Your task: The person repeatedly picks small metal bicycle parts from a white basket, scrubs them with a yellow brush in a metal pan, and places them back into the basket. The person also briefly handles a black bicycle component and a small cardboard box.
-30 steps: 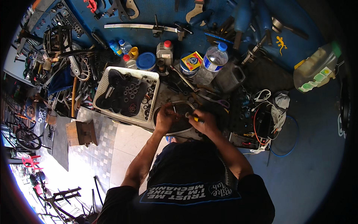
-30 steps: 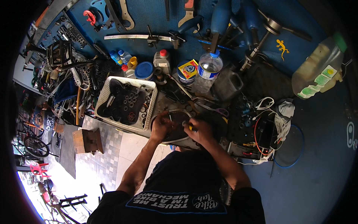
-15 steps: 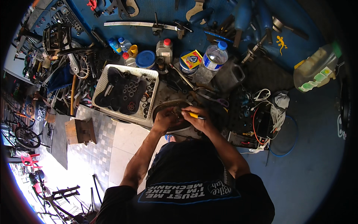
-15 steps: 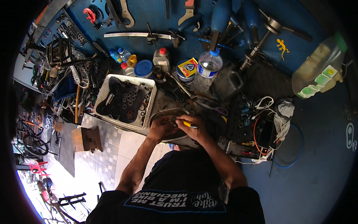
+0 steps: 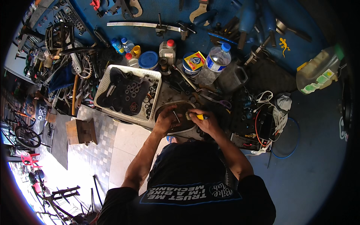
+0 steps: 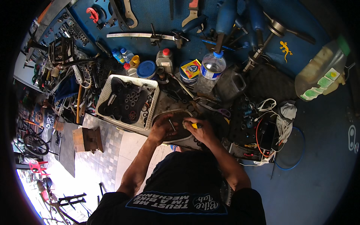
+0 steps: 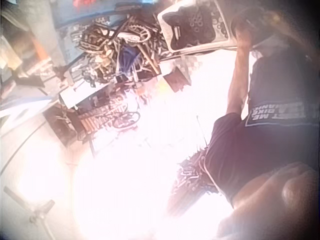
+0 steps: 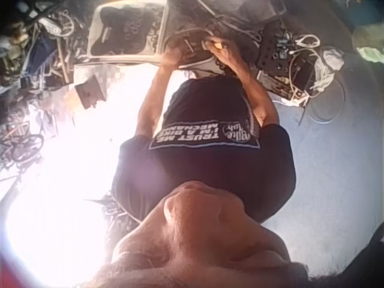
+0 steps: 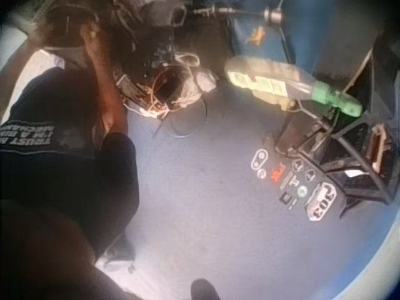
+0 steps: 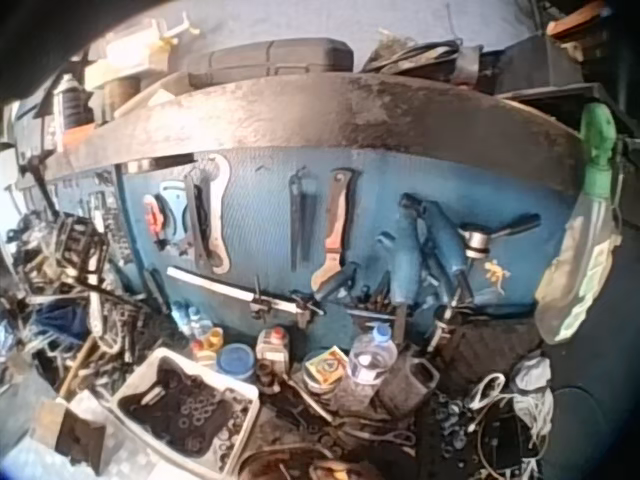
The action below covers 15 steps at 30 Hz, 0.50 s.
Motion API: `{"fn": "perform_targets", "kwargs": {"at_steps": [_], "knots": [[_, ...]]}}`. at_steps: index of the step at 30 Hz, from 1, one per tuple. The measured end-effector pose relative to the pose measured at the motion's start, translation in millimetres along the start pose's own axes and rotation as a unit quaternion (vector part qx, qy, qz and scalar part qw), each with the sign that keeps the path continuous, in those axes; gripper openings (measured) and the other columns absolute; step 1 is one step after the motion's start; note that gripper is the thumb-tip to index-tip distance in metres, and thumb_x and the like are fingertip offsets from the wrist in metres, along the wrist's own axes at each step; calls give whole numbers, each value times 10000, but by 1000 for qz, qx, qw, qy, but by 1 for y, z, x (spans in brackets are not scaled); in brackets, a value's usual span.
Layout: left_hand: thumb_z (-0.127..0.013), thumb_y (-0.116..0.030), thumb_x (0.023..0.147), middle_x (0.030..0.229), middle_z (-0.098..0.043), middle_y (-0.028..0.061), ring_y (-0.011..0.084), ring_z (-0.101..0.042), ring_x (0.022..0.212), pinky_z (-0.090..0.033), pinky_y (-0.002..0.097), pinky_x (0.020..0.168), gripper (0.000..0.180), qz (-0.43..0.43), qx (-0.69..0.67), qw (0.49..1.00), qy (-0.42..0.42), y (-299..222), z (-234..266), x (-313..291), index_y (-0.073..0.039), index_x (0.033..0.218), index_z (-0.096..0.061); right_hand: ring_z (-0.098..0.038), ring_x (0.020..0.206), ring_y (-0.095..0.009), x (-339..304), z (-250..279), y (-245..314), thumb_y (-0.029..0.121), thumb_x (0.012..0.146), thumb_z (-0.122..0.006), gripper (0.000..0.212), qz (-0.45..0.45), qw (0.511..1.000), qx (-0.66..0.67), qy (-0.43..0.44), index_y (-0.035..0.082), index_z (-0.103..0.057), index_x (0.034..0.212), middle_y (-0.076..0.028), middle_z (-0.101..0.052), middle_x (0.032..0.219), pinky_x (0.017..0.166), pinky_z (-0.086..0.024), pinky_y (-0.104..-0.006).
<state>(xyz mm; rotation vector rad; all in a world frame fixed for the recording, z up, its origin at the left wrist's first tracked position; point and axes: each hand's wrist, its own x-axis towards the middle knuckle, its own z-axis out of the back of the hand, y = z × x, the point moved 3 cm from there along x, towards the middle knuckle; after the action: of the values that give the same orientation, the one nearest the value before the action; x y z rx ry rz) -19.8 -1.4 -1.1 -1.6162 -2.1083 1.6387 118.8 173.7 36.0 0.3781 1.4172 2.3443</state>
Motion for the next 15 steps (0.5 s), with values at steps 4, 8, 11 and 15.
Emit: {"fn": "perform_targets", "kwargs": {"at_steps": [4, 8, 11, 15], "knots": [[-704, 33, 975, 1145, -755, 143, 233, -759, 990, -644, 381, 833, 479, -20, 59, 998, 0, 18, 8, 15, -52, 1431, -586, -762, 801, -169, -9, 3, 7, 291, 1007, -777, 277, 173, 971, -163, -10, 23, -729, 1055, -128, -767, 867, 690, -574, -340], [-792, -52, 935, 988, -762, 111, 174, -728, 808, -591, 314, 735, 347, -134, 106, 984, -48, 21, 4, 16, -3, 1260, -681, -778, 764, -303, -2, 9, -7, 337, 987, -781, 313, 73, 971, -224, -31, 34, -703, 993, -150, -753, 814, 681, -586, -373], [-805, -61, 917, 942, -761, 128, 187, -737, 797, -579, 330, 730, 310, -222, 262, 934, -101, 27, 15, 21, 11, 1198, -698, -765, 736, -242, 8, 6, 22, 351, 1005, -767, 325, -18, 999, -44, -21, 33, -705, 1007, -115, -748, 798, 668, -575, -347], [-817, -69, 876, 886, -758, 150, 228, -736, 775, -575, 359, 740, 271, -234, 397, 878, -128, -6, -13, -1, -9, 1131, -748, -663, 716, -88, 4, -1, 40, 328, 1043, -746, 315, 25, 999, 38, -3, 16, -708, 1012, -32, -698, 750, 635, -503, -287]]}}
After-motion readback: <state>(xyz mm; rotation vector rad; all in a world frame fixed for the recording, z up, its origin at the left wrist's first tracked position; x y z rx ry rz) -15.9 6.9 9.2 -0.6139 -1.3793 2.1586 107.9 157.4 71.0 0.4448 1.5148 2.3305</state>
